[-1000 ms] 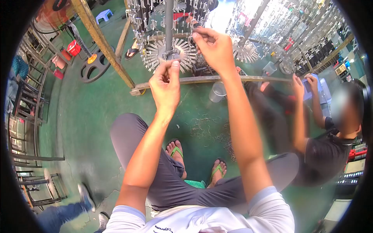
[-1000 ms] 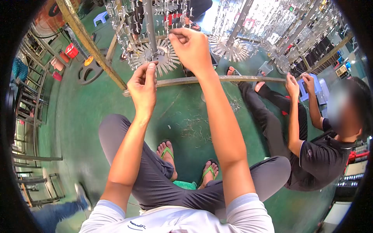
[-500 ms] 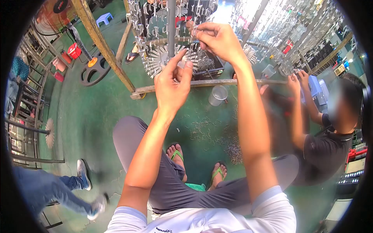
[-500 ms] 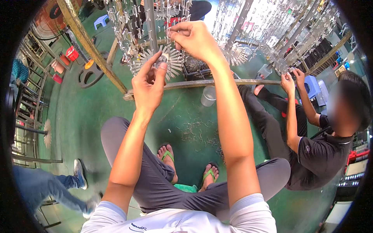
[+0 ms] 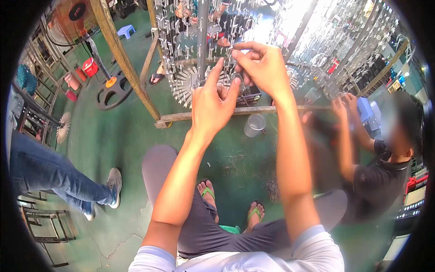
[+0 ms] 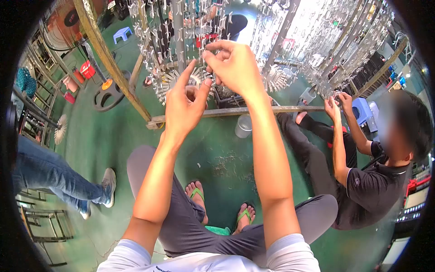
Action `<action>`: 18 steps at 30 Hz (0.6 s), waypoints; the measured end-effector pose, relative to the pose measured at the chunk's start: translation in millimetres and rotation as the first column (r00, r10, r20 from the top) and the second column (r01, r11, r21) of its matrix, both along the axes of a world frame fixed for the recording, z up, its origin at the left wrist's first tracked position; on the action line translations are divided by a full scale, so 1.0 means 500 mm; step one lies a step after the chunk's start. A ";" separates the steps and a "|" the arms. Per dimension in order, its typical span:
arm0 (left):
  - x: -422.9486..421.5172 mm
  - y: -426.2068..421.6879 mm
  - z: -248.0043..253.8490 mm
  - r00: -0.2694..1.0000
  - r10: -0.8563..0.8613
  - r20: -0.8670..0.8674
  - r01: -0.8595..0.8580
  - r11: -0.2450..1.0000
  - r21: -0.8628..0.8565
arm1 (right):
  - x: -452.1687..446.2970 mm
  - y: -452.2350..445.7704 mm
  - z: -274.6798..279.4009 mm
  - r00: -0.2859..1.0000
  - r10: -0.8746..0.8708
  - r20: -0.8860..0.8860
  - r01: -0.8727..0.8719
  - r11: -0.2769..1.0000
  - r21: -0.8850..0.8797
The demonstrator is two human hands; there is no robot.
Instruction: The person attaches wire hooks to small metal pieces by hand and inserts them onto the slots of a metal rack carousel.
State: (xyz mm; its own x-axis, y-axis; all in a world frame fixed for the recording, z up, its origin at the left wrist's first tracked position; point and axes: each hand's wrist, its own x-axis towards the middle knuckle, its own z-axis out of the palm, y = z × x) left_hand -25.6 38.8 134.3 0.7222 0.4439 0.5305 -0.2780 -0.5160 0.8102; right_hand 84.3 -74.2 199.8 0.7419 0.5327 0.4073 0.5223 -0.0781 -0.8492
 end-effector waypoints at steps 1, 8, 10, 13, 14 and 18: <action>-0.003 0.000 0.005 1.000 0.010 0.003 -0.010 1.000 0.003 | -0.003 0.004 0.004 1.000 -0.016 -0.001 0.016 1.000 0.008; -0.025 0.011 0.045 0.993 0.055 0.108 -0.058 0.998 0.020 | 0.005 0.008 0.017 0.991 0.058 -0.119 -0.051 0.997 0.063; -0.026 0.016 0.071 0.994 0.052 0.092 -0.053 0.998 0.015 | 0.014 0.003 0.015 0.985 0.083 -0.150 -0.072 0.994 0.078; -0.016 0.012 0.110 0.990 0.072 0.121 -0.080 0.995 0.062 | 0.024 -0.008 0.007 0.988 0.079 -0.132 -0.069 0.994 0.080; -0.012 0.005 0.132 0.987 0.090 0.133 -0.103 0.991 0.091 | 0.026 -0.014 0.008 0.984 0.094 -0.151 -0.081 0.993 0.086; 0.023 -0.003 0.197 0.955 0.238 0.177 -0.285 0.900 0.330 | 0.015 -0.040 0.033 0.974 0.044 -0.222 -0.050 0.999 -0.020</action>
State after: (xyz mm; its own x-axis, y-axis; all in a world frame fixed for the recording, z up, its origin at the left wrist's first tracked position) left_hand -14.2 37.5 232.8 0.5203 0.3771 0.7662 -0.1836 -0.8268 0.5316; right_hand 91.6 -94.1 216.2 0.7858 0.5772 0.2220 0.3256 -0.0810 -0.9420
